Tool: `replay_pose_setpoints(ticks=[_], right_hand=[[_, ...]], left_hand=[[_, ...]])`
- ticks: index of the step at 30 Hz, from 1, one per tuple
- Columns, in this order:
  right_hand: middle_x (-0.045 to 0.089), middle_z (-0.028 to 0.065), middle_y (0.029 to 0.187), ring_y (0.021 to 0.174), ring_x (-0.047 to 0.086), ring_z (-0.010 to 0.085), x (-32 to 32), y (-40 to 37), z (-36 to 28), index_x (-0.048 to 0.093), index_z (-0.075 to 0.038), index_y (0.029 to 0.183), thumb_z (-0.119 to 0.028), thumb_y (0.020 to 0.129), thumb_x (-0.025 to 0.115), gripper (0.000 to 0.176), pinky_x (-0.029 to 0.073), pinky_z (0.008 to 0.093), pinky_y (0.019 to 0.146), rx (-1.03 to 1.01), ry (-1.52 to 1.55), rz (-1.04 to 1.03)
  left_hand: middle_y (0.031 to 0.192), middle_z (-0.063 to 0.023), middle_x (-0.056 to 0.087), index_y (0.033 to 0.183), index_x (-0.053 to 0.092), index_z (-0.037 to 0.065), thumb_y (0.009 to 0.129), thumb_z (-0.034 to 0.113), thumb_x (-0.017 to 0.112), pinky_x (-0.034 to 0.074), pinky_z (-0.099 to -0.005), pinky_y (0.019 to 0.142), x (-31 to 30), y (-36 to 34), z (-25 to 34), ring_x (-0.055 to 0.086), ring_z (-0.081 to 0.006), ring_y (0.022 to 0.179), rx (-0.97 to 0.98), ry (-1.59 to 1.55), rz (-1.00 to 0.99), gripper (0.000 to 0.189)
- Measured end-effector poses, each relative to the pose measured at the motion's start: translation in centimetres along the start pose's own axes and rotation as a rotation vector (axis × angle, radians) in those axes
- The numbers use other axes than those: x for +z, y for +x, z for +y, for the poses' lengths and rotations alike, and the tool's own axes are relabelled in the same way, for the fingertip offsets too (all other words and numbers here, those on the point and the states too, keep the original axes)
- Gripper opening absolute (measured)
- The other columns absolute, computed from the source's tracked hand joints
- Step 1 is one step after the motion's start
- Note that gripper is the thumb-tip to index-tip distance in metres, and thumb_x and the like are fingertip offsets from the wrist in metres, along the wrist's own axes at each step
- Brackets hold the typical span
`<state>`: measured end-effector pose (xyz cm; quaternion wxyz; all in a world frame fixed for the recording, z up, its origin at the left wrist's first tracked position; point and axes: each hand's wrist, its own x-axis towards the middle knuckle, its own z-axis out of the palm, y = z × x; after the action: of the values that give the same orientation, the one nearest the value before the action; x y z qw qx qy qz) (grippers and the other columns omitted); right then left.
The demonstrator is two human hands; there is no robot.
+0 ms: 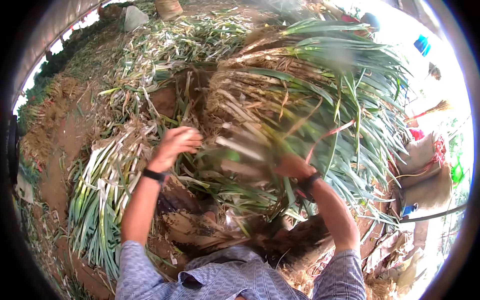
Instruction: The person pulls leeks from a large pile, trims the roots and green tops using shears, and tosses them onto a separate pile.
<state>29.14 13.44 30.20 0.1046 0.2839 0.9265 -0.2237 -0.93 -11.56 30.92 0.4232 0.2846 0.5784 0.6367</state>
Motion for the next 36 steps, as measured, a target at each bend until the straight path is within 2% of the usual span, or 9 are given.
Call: replay_pose_setpoints(ticks=[4, 9, 17, 20, 23, 24, 26, 32, 36], right_hand=[[0.068, 0.0265, 0.085, 0.083, 0.067, 0.0405, -1.3, -2.5, 1.0, 0.069, 0.001, 0.098, -0.037, 0.079, 0.067, 0.043, 0.051, 0.0484, 0.073, 0.119, 0.051, 0.045], [0.066, 0.0261, 0.075, 0.073, 0.067, 0.0393, -1.6, -4.0, 1.1, 0.069, 0.003, 0.088, -0.038, 0.078, 0.066, 0.042, 0.051, 0.0489, 0.068, 0.151, -0.048, -0.026], [0.066, 0.0242, 0.075, 0.073, 0.067, 0.0379, -0.8, -0.6, 0.7, 0.068, 0.005, 0.085, -0.037, 0.081, 0.065, 0.042, 0.051, 0.0477, 0.067, 0.194, -0.051, -0.136], [0.068, 0.0261, 0.082, 0.078, 0.068, 0.0397, -0.8, 1.8, -1.1, 0.068, 0.005, 0.087, -0.039, 0.081, 0.065, 0.045, 0.051, 0.0482, 0.07, 0.144, -0.151, -0.084], [0.068, 0.0264, 0.085, 0.08, 0.068, 0.0396, -3.8, 1.5, -6.5, 0.068, 0.005, 0.091, -0.041, 0.081, 0.065, 0.047, 0.052, 0.0481, 0.071, -0.031, 0.041, -0.037], [0.068, 0.0264, 0.085, 0.08, 0.068, 0.0395, -4.1, 1.9, -7.2, 0.068, 0.004, 0.092, -0.042, 0.081, 0.066, 0.048, 0.052, 0.0481, 0.071, -0.05, 0.062, -0.038], [0.069, 0.0259, 0.085, 0.08, 0.068, 0.0393, -3.2, 3.4, -5.5, 0.068, 0.004, 0.094, -0.042, 0.081, 0.066, 0.048, 0.051, 0.0481, 0.072, 0.025, -0.026, -0.085], [0.068, 0.0248, 0.08, 0.075, 0.067, 0.0374, -4.3, 0.2, -3.0, 0.068, 0.004, 0.091, -0.042, 0.081, 0.067, 0.047, 0.049, 0.0478, 0.068, 0.169, -0.102, -0.168], [0.064, 0.0218, 0.072, 0.064, 0.061, 0.0334, -4.2, -3.9, 2.4, 0.066, 0.003, 0.085, -0.04, 0.083, 0.069, 0.044, 0.045, 0.0455, 0.062, 0.083, -0.116, -0.123]], left_hand=[[0.102, -0.0115, 0.07, 0.106, 0.064, 0.004, 0.092, 0.022, 0.067, 0.061, -0.0376, 0.075, 6.5, 7.2, -10.0, 0.07, -0.0216, 0.091, -0.134, -0.187, -0.07, 0.023], [0.112, -0.0147, 0.066, 0.115, 0.055, 0.003, 0.092, 0.021, 0.065, 0.058, -0.0447, 0.082, 9.6, 9.3, -20.2, 0.066, -0.0302, 0.104, -0.285, -0.437, 0.035, 0.031], [0.113, -0.0146, 0.063, 0.12, 0.05, 0.003, 0.095, 0.023, 0.062, 0.06, -0.0417, 0.075, 13.2, 8.8, -20.4, 0.068, -0.0286, 0.091, -0.297, -0.517, 0.239, 0.034], [0.114, -0.0136, 0.061, 0.119, 0.048, 0.004, 0.093, 0.023, 0.065, 0.059, -0.0408, 0.075, 13.9, 9.3, -20.6, 0.068, -0.027, 0.089, -0.324, -0.456, 0.26, 0.037], [0.116, -0.0132, 0.059, 0.121, 0.045, 0.004, 0.092, 0.022, 0.066, 0.059, -0.0407, 0.073, 13.4, 10.0, -25.0, 0.068, -0.027, 0.094, -0.268, -0.763, 0.206, 0.04], [0.115, -0.0122, 0.059, 0.121, 0.045, 0.004, 0.092, 0.022, 0.066, 0.059, -0.0407, 0.074, 13.7, 9.9, -24.8, 0.067, -0.0262, 0.095, -0.279, -0.677, 0.228, 0.04], [0.114, -0.0103, 0.059, 0.121, 0.045, 0.005, 0.092, 0.021, 0.066, 0.059, -0.0405, 0.075, 14.7, 9.4, -23.2, 0.066, -0.0246, 0.097, -0.305, -0.507, 0.265, 0.04], [0.107, -0.0054, 0.057, 0.128, 0.045, 0.006, 0.091, 0.027, 0.067, 0.057, -0.0365, 0.076, 14.4, 9.8, -22.8, 0.062, -0.0196, 0.09, -0.243, -0.703, 0.222, 0.048], [0.11, -0.0061, 0.056, 0.129, 0.047, 0.008, 0.091, 0.036, 0.067, 0.055, -0.0331, 0.069, 14.4, 11.4, -19.7, 0.059, -0.0175, 0.089, -0.309, -0.441, 0.281, 0.051]])
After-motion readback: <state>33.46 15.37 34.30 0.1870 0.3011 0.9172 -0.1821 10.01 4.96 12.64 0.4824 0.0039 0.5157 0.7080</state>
